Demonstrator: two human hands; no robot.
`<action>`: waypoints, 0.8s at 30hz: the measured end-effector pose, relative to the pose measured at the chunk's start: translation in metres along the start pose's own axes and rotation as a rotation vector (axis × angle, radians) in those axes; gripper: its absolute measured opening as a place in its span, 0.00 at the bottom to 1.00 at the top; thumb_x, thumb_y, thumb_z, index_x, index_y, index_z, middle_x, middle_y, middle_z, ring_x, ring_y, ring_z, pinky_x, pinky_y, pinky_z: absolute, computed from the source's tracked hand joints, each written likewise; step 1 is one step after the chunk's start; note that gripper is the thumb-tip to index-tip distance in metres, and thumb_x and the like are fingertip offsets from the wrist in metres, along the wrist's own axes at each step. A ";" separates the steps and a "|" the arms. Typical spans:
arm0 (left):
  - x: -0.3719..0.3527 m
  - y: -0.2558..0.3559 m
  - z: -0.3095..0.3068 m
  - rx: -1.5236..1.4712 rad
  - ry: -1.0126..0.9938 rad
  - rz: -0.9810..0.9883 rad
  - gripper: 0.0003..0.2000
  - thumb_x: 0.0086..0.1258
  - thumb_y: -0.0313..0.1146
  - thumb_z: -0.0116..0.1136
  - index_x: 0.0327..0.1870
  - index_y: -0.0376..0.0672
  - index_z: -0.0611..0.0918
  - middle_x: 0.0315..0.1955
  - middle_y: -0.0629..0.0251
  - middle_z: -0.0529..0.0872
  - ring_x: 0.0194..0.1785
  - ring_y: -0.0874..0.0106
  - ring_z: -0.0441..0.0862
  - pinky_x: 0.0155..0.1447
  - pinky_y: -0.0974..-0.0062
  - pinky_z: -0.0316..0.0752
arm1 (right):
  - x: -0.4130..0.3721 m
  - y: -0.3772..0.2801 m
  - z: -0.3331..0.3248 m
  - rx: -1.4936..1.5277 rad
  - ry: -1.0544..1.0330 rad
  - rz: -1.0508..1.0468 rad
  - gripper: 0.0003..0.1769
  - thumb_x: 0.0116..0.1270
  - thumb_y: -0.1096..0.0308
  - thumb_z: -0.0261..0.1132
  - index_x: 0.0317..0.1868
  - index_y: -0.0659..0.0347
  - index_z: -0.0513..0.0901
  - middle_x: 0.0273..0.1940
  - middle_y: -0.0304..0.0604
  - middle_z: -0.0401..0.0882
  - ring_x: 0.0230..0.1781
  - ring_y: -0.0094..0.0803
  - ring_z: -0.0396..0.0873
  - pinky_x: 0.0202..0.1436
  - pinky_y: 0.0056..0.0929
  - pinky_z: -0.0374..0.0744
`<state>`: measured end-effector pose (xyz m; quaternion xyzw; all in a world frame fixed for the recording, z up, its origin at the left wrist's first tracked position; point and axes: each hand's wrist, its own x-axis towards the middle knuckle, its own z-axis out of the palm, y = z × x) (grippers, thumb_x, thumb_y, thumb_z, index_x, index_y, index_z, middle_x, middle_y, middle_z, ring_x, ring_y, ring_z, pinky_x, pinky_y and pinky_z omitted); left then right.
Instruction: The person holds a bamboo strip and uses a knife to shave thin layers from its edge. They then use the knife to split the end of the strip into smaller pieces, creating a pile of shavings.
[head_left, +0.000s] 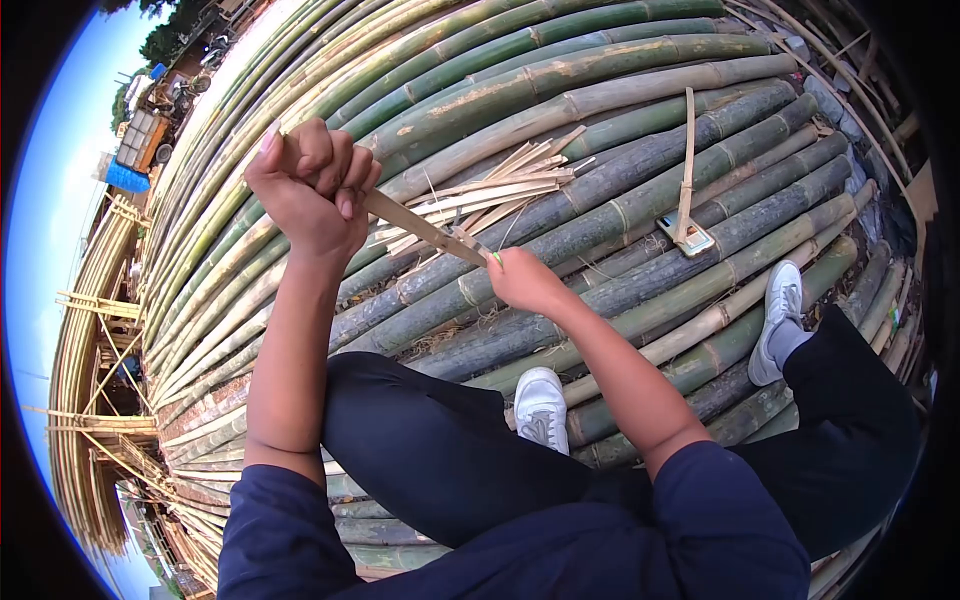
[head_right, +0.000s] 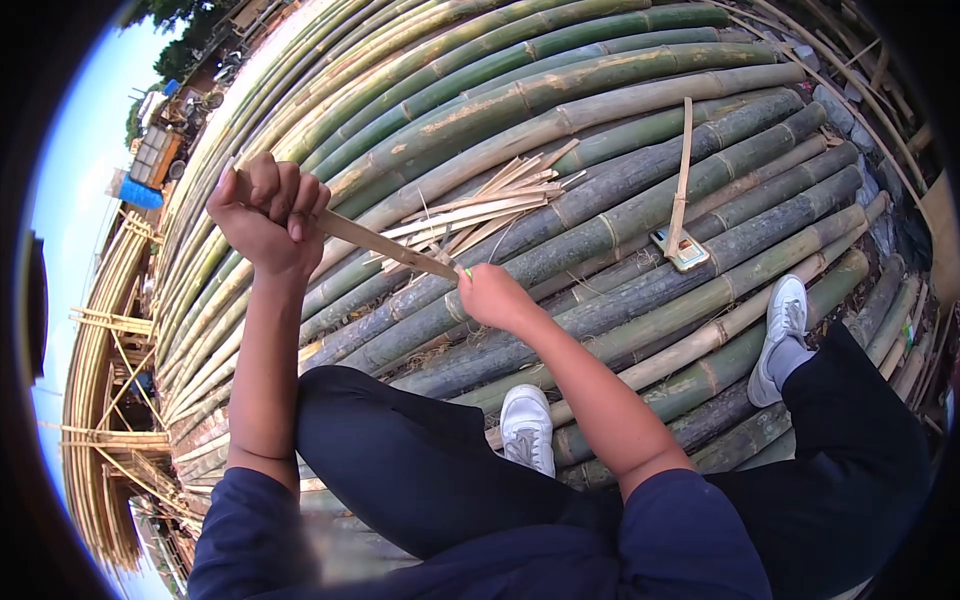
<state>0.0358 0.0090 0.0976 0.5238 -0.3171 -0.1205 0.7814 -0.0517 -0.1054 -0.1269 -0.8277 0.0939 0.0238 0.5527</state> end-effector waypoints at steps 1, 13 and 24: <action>-0.001 0.001 0.000 0.008 -0.002 -0.012 0.24 0.71 0.56 0.36 0.16 0.52 0.59 0.07 0.76 0.54 0.09 0.79 0.50 0.19 0.78 0.48 | 0.007 0.016 0.019 -0.017 0.036 0.016 0.24 0.72 0.59 0.50 0.31 0.74 0.82 0.30 0.67 0.81 0.36 0.64 0.80 0.45 0.53 0.78; 0.002 0.004 -0.015 -0.003 0.066 0.033 0.23 0.71 0.52 0.36 0.16 0.51 0.59 0.08 0.75 0.54 0.09 0.78 0.50 0.18 0.78 0.48 | 0.009 0.098 0.013 -0.161 0.046 0.077 0.14 0.70 0.68 0.53 0.45 0.74 0.73 0.39 0.69 0.79 0.38 0.63 0.79 0.44 0.53 0.76; 0.002 0.004 -0.022 -0.116 -0.285 -0.013 0.24 0.73 0.53 0.40 0.15 0.52 0.59 0.07 0.78 0.57 0.07 0.82 0.58 0.15 0.85 0.50 | -0.027 -0.026 0.021 0.026 0.256 -0.049 0.14 0.72 0.68 0.53 0.35 0.73 0.75 0.29 0.66 0.79 0.35 0.62 0.79 0.41 0.54 0.75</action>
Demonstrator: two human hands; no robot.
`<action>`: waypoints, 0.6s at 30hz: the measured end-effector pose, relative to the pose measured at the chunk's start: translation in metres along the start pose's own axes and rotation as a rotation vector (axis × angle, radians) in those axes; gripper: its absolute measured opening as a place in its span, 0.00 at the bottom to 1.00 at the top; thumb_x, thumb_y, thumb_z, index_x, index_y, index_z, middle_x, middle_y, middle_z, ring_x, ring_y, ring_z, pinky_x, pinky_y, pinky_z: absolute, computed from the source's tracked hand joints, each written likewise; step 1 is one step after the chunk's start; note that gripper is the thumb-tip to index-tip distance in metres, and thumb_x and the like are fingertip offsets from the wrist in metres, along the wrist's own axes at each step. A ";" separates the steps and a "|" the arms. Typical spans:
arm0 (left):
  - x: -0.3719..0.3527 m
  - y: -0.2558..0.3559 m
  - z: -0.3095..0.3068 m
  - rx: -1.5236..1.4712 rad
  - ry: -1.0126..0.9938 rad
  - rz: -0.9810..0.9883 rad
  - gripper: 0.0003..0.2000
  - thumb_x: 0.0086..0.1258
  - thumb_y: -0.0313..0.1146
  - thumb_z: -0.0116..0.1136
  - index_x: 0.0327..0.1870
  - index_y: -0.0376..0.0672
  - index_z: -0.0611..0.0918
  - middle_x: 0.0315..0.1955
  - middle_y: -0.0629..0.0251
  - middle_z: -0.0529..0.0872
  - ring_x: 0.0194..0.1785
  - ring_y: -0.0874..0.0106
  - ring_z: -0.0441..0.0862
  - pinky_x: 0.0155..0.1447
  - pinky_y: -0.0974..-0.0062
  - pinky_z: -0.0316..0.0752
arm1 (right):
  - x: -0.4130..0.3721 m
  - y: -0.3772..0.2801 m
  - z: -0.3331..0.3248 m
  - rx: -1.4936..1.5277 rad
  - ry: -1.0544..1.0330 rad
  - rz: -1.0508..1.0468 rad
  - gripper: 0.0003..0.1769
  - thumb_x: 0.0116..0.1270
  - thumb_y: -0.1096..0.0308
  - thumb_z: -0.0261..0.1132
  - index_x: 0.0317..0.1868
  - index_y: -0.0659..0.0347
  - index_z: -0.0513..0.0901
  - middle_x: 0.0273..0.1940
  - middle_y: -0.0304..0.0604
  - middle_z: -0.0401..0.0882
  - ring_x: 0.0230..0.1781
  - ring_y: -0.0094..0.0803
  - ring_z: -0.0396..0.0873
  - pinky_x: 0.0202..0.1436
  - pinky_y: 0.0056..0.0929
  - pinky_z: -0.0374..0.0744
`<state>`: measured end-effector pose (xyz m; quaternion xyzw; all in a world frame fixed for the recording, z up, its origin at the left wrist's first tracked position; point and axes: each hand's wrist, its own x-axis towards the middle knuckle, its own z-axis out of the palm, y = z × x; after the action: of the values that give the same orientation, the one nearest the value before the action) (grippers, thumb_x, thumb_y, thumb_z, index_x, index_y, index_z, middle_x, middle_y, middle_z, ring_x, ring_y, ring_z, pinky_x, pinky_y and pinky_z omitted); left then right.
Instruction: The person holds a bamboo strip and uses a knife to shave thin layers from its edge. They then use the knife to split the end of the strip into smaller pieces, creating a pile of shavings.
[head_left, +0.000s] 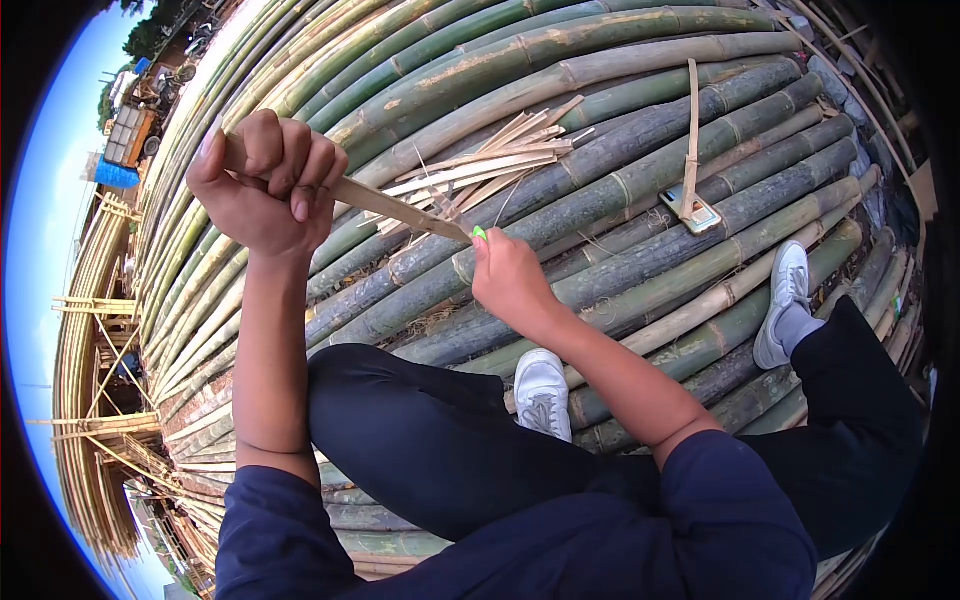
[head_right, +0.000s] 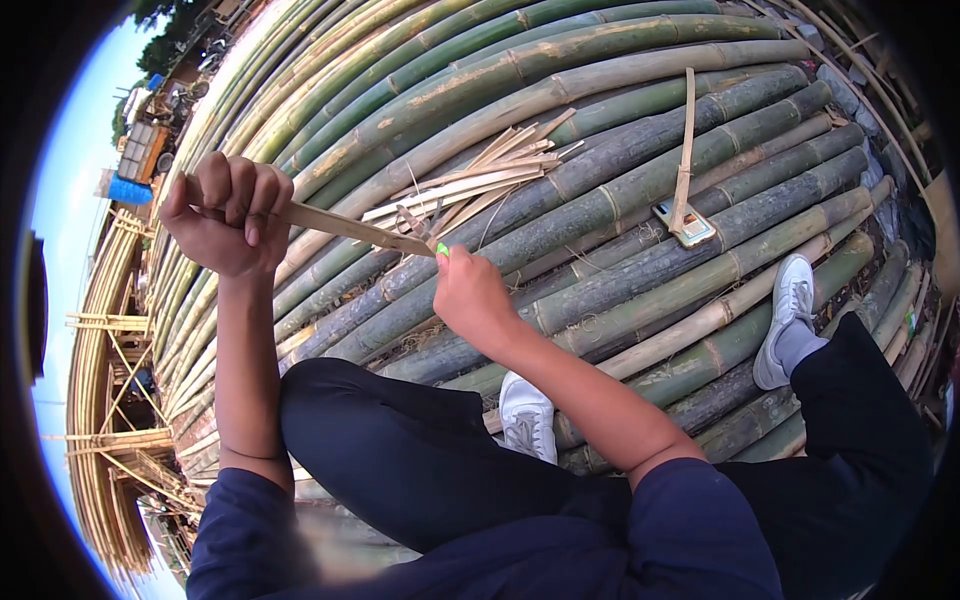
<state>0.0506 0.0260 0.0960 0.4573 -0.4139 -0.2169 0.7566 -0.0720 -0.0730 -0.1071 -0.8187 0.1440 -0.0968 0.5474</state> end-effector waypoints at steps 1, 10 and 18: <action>0.000 -0.002 0.003 -0.008 -0.039 0.003 0.25 0.73 0.54 0.40 0.15 0.53 0.59 0.07 0.78 0.57 0.07 0.82 0.58 0.15 0.85 0.50 | -0.003 -0.003 0.006 0.043 0.044 -0.040 0.14 0.73 0.68 0.52 0.34 0.73 0.74 0.27 0.67 0.78 0.32 0.63 0.78 0.37 0.54 0.75; 0.005 -0.003 0.011 0.059 0.043 -0.012 0.25 0.71 0.56 0.36 0.15 0.53 0.57 0.07 0.78 0.55 0.08 0.81 0.51 0.18 0.80 0.47 | 0.018 0.040 0.022 0.061 0.038 -0.084 0.14 0.73 0.68 0.52 0.34 0.72 0.74 0.25 0.67 0.77 0.30 0.64 0.78 0.34 0.54 0.75; 0.005 -0.010 0.020 0.053 0.078 -0.040 0.24 0.71 0.55 0.39 0.15 0.52 0.59 0.07 0.77 0.56 0.08 0.80 0.54 0.18 0.80 0.50 | 0.004 -0.013 0.009 0.091 0.141 -0.095 0.14 0.72 0.67 0.52 0.33 0.71 0.75 0.25 0.66 0.77 0.30 0.65 0.78 0.34 0.55 0.75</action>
<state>0.0370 0.0075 0.0946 0.4935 -0.3807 -0.2030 0.7552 -0.0641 -0.0618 -0.0982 -0.7901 0.1389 -0.1865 0.5672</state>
